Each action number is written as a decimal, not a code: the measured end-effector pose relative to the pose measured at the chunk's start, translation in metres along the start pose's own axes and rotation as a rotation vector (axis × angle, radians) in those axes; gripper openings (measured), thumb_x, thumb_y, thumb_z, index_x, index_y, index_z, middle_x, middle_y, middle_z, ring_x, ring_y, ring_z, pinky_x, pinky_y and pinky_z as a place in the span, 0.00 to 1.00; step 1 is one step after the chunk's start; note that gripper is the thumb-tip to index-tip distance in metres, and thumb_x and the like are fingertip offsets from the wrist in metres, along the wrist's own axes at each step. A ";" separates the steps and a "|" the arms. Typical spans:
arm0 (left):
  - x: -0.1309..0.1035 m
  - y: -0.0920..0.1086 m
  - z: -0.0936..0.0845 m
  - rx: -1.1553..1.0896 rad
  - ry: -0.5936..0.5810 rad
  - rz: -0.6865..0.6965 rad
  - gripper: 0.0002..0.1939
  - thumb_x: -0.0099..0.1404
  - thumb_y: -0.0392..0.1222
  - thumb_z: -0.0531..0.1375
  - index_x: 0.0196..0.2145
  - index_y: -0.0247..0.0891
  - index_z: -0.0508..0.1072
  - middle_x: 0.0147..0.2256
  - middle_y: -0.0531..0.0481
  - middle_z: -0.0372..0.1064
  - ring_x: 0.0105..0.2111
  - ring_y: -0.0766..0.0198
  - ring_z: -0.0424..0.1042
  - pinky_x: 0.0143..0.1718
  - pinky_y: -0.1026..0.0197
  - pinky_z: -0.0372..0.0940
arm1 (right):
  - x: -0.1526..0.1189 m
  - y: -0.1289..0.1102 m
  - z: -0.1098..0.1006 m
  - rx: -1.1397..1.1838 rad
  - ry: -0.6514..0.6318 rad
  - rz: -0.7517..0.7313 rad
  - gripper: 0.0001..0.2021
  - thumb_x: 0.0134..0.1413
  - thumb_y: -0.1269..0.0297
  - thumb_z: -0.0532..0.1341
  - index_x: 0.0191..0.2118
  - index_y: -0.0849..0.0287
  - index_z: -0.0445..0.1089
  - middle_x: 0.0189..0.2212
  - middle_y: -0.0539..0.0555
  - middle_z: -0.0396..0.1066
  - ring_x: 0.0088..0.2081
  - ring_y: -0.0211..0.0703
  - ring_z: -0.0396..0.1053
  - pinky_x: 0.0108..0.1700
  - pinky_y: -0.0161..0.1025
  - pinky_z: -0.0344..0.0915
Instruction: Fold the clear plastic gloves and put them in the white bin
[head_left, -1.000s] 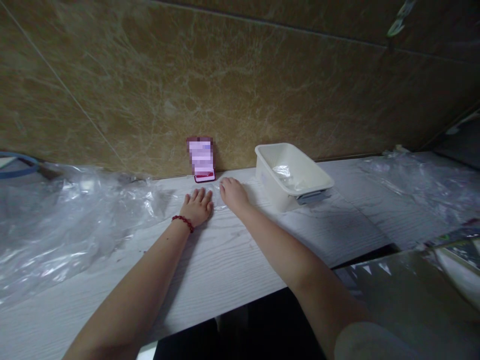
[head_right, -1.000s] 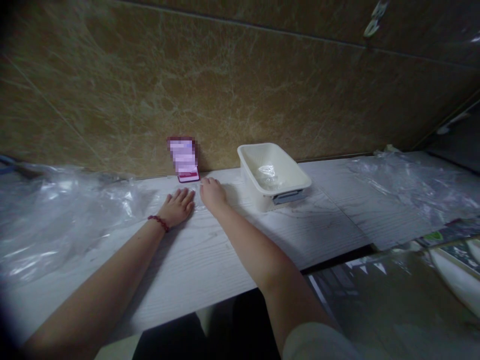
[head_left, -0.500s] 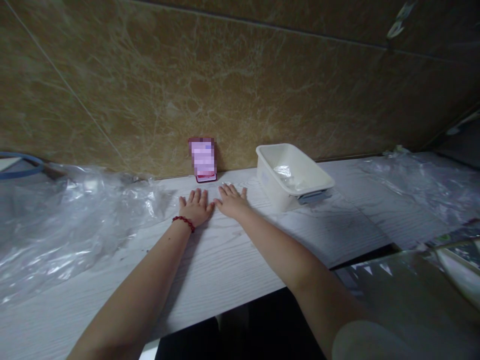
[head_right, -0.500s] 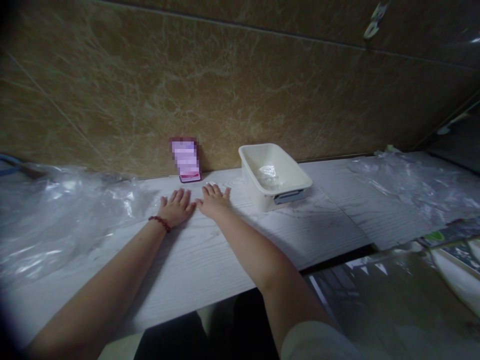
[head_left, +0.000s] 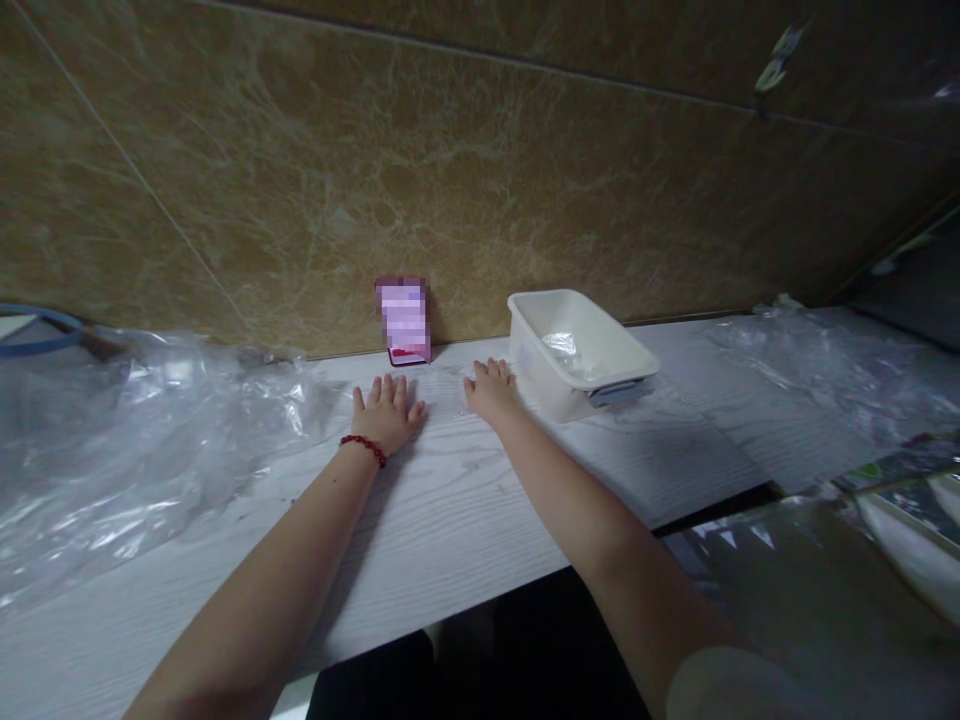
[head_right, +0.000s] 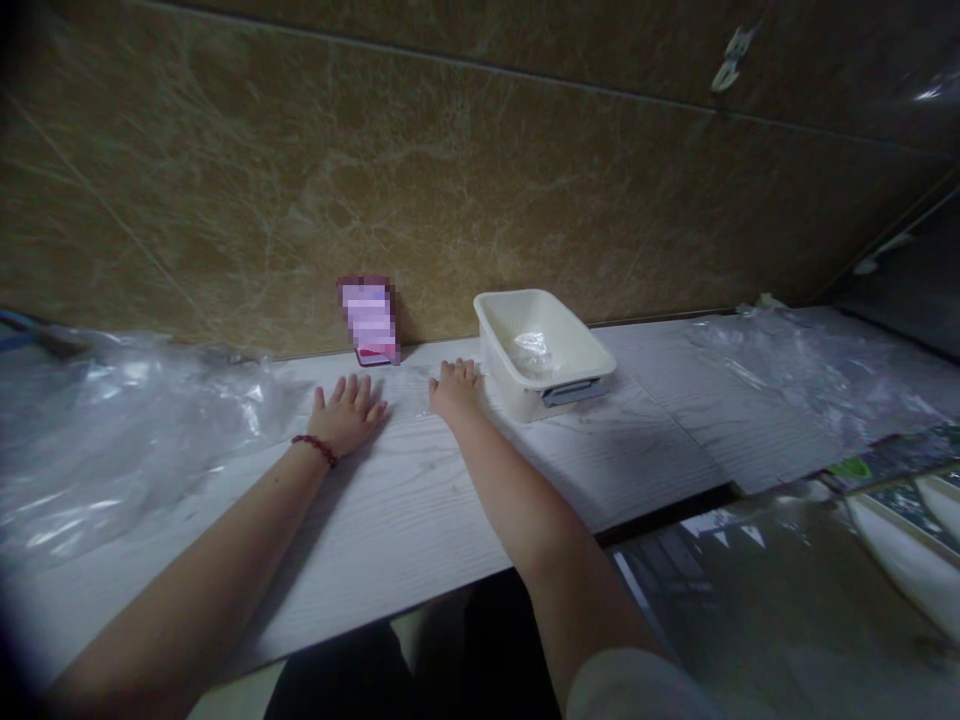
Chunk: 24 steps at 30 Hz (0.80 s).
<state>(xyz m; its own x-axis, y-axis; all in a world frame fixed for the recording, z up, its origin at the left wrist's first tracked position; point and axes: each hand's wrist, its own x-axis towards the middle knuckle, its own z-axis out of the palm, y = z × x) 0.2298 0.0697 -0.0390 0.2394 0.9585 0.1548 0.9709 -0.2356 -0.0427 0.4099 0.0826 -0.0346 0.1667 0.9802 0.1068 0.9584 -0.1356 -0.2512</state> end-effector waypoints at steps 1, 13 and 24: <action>-0.001 0.003 -0.002 0.009 0.029 0.007 0.31 0.62 0.51 0.37 0.56 0.29 0.51 0.57 0.35 0.47 0.57 0.50 0.44 0.53 0.42 0.39 | -0.002 0.002 -0.004 0.007 0.018 -0.032 0.24 0.54 0.56 0.47 0.55 0.60 0.53 0.56 0.61 0.49 0.58 0.52 0.42 0.54 0.51 0.42; -0.021 0.048 -0.004 -0.062 -0.051 0.165 0.31 0.61 0.49 0.40 0.55 0.23 0.52 0.56 0.34 0.48 0.56 0.50 0.47 0.53 0.46 0.44 | -0.025 0.010 -0.046 -0.027 -0.155 -0.300 0.21 0.42 0.58 0.60 0.45 0.54 0.62 0.42 0.56 0.62 0.43 0.46 0.62 0.43 0.39 0.57; -0.020 0.045 -0.003 -0.085 -0.106 0.154 0.30 0.62 0.49 0.40 0.55 0.23 0.52 0.56 0.34 0.48 0.56 0.50 0.46 0.52 0.48 0.47 | -0.030 0.001 -0.034 0.037 -0.193 -0.447 0.21 0.42 0.73 0.59 0.46 0.56 0.61 0.43 0.56 0.58 0.44 0.42 0.60 0.45 0.36 0.55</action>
<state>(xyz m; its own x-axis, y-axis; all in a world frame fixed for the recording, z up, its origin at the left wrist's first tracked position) 0.2687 0.0394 -0.0414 0.3873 0.9207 0.0483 0.9210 -0.3888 0.0264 0.4135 0.0486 -0.0055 -0.3089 0.9505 0.0331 0.9167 0.3068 -0.2558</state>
